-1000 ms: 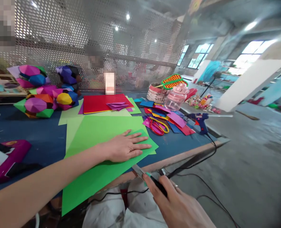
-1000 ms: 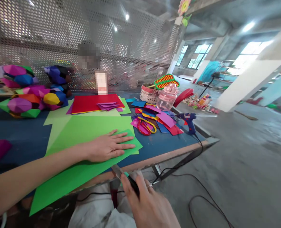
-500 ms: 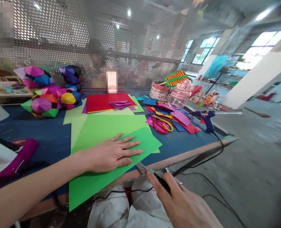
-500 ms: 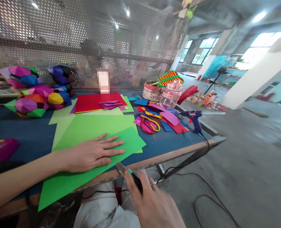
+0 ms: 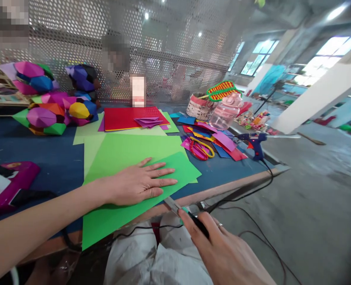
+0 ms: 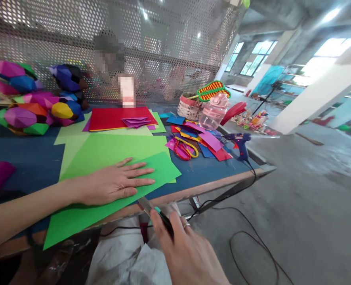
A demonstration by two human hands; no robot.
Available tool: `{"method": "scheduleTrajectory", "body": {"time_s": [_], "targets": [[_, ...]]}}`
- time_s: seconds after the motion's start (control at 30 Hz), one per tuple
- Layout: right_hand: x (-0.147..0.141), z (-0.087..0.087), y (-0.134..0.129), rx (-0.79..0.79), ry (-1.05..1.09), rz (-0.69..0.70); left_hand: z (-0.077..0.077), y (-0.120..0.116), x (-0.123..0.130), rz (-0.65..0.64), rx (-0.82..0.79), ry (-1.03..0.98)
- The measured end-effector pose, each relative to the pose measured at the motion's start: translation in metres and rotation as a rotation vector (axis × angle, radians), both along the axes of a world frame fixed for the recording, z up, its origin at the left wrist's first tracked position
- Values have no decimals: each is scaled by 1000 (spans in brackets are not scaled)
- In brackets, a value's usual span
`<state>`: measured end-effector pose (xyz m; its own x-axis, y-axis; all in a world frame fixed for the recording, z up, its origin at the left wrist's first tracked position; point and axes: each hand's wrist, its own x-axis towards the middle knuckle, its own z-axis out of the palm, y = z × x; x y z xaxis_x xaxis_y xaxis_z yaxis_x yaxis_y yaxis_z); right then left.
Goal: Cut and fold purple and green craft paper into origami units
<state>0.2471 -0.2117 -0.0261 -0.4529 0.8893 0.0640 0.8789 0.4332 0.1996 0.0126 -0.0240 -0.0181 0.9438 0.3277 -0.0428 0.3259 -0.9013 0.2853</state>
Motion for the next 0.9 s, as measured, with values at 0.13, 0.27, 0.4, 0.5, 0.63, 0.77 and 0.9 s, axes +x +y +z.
{"method": "scheduleTrajectory", "body": {"time_s": [0.13, 0.27, 0.4, 0.5, 0.63, 0.77, 0.9], "targets": [[-5, 0, 2, 15, 6, -8, -1, 0, 0, -2, 1, -3], [-7, -1, 0, -8, -1, 14, -1, 1, 0, -5, -2, -5], [-8, -2, 0, 4, -7, 23, -1, 1, 0, -7, -3, -12], [-13, -2, 2, 14, -5, 18, 0, 1, 1, -2, 5, -10], [-17, -3, 0, -17, -17, 49, -1, 1, 0, -11, 9, 1], [-20, -3, 0, -53, -14, 61, -2, 1, 0, -8, 5, -16], [-24, -5, 1, -45, 9, 51, -2, 2, 0, -4, -9, -22]]}}
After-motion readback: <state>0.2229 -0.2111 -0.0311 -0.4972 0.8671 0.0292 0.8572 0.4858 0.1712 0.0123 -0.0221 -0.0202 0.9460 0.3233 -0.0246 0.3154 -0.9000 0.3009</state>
